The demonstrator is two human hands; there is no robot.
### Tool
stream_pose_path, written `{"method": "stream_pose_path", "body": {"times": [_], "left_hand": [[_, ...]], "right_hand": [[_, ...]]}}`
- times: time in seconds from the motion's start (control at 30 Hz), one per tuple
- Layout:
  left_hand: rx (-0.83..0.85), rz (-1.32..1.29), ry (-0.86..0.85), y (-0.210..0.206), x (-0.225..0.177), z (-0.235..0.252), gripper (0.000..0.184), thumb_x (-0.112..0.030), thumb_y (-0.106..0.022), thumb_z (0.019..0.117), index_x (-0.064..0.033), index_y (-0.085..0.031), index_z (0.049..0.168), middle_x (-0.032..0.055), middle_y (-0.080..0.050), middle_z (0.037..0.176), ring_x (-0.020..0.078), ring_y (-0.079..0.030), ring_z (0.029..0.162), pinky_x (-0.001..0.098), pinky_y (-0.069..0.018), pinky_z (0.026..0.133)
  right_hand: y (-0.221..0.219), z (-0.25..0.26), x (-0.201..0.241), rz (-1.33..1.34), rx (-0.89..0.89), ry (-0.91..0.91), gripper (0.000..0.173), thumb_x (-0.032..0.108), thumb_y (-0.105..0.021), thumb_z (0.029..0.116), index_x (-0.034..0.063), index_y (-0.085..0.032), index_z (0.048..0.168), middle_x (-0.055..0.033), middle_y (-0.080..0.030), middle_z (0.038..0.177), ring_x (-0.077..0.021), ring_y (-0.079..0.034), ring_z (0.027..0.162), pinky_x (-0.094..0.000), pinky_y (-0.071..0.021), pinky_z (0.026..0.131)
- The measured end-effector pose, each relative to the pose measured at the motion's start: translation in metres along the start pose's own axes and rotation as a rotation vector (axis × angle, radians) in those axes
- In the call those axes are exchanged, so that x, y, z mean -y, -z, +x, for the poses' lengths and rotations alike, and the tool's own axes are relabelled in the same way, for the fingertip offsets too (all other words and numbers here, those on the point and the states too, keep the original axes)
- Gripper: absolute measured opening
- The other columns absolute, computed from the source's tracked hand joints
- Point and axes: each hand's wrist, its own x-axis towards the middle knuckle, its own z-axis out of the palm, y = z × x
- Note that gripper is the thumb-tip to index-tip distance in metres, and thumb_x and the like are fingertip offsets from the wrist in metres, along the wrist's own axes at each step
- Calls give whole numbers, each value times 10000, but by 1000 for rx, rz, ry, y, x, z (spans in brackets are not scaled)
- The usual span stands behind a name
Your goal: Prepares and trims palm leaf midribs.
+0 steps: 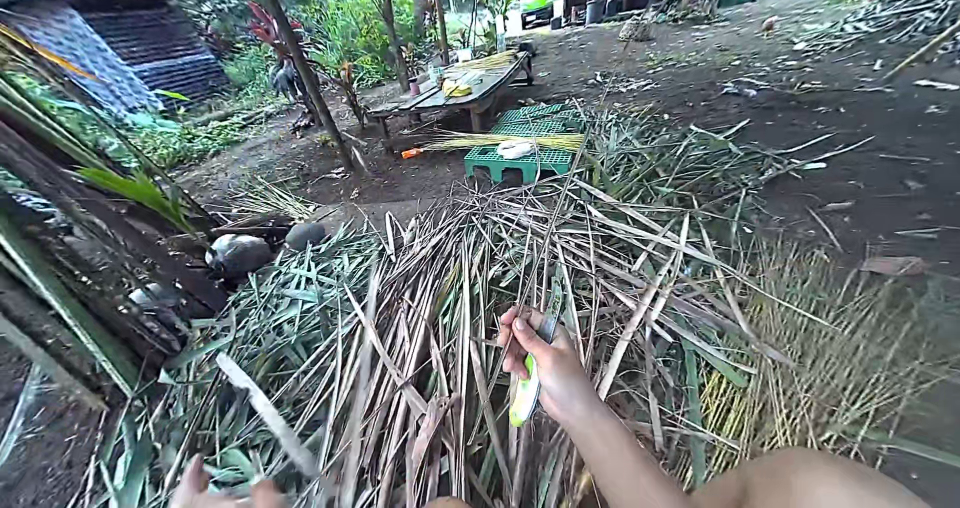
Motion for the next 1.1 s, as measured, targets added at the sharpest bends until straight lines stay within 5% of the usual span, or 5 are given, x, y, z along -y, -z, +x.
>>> {"method": "stream_pose_path", "body": {"times": [0.27, 0.4, 0.53, 0.7, 1.1], "left_hand": [[967, -480, -236, -64, -129, -22, 371, -253, -395, 1101, -13, -649, 1224, -29, -696, 890, 12, -646, 769, 213, -557, 698], [837, -516, -257, -64, -141, -28, 238, -151, -448, 1072, -70, -668, 1031, -119, -519, 700, -80, -437, 576, 94, -375, 535], [657, -380, -362, -56, -149, -30, 237, -176, -463, 1066, -48, -649, 993, -71, -547, 717, -72, -457, 597, 85, -388, 566], [549, -261, -436, -50, -155, -32, 236, -170, -452, 1057, -39, -628, 969, -36, -542, 696, -46, -466, 583, 100, -396, 559], [447, -285, -452, -48, -153, -34, 248, -186, -436, 1061, -31, -604, 964, -38, -531, 725, -66, -459, 617, 75, -386, 586]], "right_hand": [[-15, -21, 10, -33, 214, 147, 210, 61, -425, 1057, 45, -634, 1073, -4, -745, 924, 7, -622, 597, -131, -503, 522], [-7, -25, 14, -74, 279, 230, 222, 229, -523, 1059, 64, -646, 1142, 73, -687, 852, 31, -579, 607, -130, -501, 559], [3, -26, 13, -166, 599, 175, 752, 608, -441, 1015, 0, -449, 1458, 148, -567, 820, 59, -497, 703, -125, -436, 667], [7, -32, 19, -286, 735, 90, 919, 618, -478, 997, -48, -221, 1577, 137, -516, 769, 60, -469, 668, -137, -445, 669], [10, -40, 31, -377, 818, 167, 704, 338, -543, 1034, 26, -263, 1599, 104, -566, 837, 86, -474, 714, -88, -413, 667]]}}
